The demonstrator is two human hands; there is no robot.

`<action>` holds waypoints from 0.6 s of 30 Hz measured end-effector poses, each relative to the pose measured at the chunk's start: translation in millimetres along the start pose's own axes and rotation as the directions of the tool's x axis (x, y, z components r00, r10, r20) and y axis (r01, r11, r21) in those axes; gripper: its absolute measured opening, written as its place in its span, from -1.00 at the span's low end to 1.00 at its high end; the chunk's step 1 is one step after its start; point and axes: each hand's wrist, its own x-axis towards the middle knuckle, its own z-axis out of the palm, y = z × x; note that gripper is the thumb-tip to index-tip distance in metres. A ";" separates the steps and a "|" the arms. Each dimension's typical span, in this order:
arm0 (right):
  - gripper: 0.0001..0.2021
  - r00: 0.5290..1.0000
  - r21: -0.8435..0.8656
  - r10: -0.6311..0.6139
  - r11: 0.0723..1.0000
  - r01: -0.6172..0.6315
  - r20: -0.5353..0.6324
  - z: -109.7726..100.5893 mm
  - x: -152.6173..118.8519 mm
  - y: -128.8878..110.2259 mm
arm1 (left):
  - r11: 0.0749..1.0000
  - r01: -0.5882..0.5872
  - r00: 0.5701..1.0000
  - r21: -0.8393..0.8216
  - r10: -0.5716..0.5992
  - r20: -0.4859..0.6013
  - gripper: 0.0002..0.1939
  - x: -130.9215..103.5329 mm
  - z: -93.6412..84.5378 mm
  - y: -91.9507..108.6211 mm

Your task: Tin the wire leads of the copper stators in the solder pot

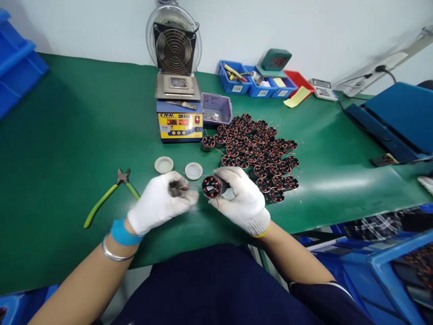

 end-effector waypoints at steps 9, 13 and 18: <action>-0.52 0.999 0.004 0.036 0.999 -0.036 0.017 8.5 1.7 -6.1 | 0.921 0.267 0.948 -0.285 -0.197 0.251 -0.75 -3.6 3.7 -3.1; -0.54 0.998 0.011 0.062 0.998 -0.061 -0.020 6.8 0.9 -6.9 | 0.937 0.215 0.959 -0.274 -0.150 0.240 -0.75 1.1 -7.4 -5.4; -0.49 0.995 -0.011 0.086 0.996 -0.086 0.049 7.3 -2.5 -6.9 | 0.954 0.130 0.990 -0.272 -0.108 0.095 -0.76 0.5 3.7 -2.7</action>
